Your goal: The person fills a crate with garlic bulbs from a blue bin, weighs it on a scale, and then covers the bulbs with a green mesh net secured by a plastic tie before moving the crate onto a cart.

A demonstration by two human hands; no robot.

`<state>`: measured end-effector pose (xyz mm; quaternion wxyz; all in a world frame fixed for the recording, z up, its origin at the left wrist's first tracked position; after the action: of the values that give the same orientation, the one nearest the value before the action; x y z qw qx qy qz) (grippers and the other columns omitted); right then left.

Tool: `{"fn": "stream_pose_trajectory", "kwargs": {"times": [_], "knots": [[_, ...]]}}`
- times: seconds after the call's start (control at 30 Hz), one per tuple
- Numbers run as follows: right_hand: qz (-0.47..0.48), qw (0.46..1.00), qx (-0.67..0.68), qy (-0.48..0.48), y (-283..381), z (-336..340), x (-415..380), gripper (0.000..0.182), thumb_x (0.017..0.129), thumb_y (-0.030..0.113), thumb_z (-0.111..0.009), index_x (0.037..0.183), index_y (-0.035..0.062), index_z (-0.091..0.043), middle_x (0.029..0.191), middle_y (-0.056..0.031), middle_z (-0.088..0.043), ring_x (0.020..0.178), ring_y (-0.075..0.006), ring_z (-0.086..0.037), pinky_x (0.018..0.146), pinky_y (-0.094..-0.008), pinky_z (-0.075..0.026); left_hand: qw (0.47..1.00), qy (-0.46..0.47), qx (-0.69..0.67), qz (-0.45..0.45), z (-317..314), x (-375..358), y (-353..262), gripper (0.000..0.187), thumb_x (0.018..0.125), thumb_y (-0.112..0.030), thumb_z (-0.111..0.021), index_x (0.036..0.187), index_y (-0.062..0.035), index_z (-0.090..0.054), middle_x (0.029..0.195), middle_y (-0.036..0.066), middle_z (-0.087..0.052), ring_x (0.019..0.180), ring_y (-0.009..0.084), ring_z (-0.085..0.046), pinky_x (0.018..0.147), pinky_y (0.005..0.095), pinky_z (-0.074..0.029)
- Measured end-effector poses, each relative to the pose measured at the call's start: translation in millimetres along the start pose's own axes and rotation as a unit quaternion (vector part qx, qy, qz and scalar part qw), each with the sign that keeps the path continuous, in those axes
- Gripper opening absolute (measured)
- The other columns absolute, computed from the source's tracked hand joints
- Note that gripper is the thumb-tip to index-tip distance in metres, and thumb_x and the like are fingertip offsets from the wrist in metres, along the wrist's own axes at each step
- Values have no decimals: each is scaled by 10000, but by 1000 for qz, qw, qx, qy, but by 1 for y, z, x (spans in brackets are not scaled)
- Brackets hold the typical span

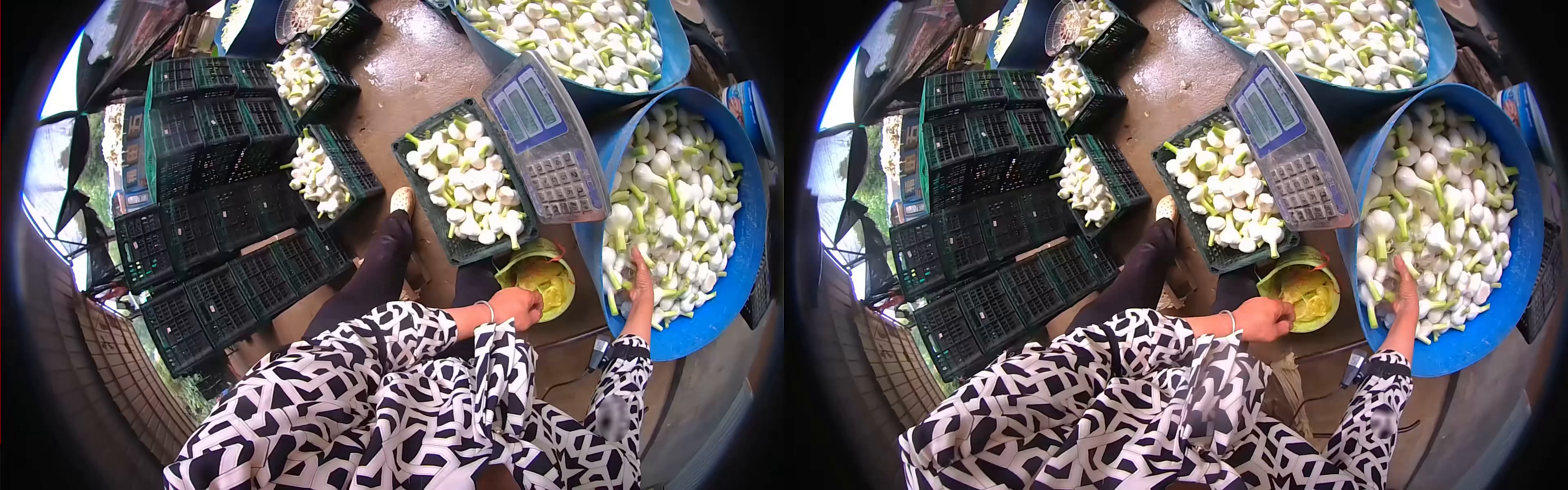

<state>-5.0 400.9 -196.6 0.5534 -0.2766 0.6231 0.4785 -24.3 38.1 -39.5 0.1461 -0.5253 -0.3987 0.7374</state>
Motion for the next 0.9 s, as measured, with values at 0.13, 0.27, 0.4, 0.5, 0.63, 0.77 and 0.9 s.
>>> {"fn": "stream_pose_trajectory", "kwargs": {"times": [0.13,0.27,0.4,0.5,0.63,0.77,0.9], "knots": [[103,987,82,87,-31,-8,77,558,914,451,-586,1316,68,-536,1251,-55,-593,1170,-198,-535,1025,-324,-374,1000,-11,-6,10,1,-7,15,248,837,-256,-577,1002,-81,-638,828,152,-671,806,342,-650,737,426,-509],[159,962,124,184,5,-16,55,505,949,450,-521,1273,64,-562,1142,-59,-652,1090,-196,-591,984,-361,-438,1000,-12,-27,6,11,0,-3,257,847,-245,-565,1030,-78,-634,836,152,-677,812,339,-655,744,421,-513],[98,940,256,204,0,-37,35,489,957,445,-505,1259,65,-563,1152,-88,-647,1066,-236,-610,928,-393,-493,967,-161,-40,-193,36,0,-84,350,813,-175,-609,1125,-21,-580,1080,162,-633,1022,356,-595,864,431,-490],[88,940,257,207,17,-75,-14,500,957,452,-502,1268,64,-552,1169,-92,-639,1081,-243,-605,936,-393,-494,933,-231,19,-276,51,15,-146,606,750,-125,-644,1311,-19,-441,1364,260,-416,1280,449,-378,1062,490,-343],[144,951,234,144,24,-75,-41,550,962,480,-478,1322,65,-501,1255,-111,-597,1143,-262,-580,988,-405,-476,919,-265,201,-210,38,89,-162,833,729,-168,-690,1459,-50,-307,1511,295,-207,1370,521,-224,1121,576,-210],[189,943,252,109,41,-82,-70,578,971,486,-461,1371,69,-461,1329,-133,-547,1198,-267,-542,1040,-401,-439,934,-119,323,-99,33,115,-174,1109,590,-358,-811,1515,-173,-228,1573,253,-24,1320,570,-253,1022,576,-345],[137,905,366,169,43,-91,-81,594,958,492,-489,1373,68,-460,1346,-128,-529,1223,-269,-518,1059,-389,-417,959,-133,240,-72,28,137,-173,1136,575,-310,-829,1515,-240,-196,1589,197,-14,1326,536,-260,910,623,-436]]}}
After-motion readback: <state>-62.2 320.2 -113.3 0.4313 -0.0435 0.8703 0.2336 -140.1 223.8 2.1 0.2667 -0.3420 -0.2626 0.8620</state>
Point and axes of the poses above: each hand's wrist, its own x-axis towards the middle knuckle, its own z-axis out of the back of the hand, y = z × x, the point moved 6 cm from there along x, towards the middle knuckle
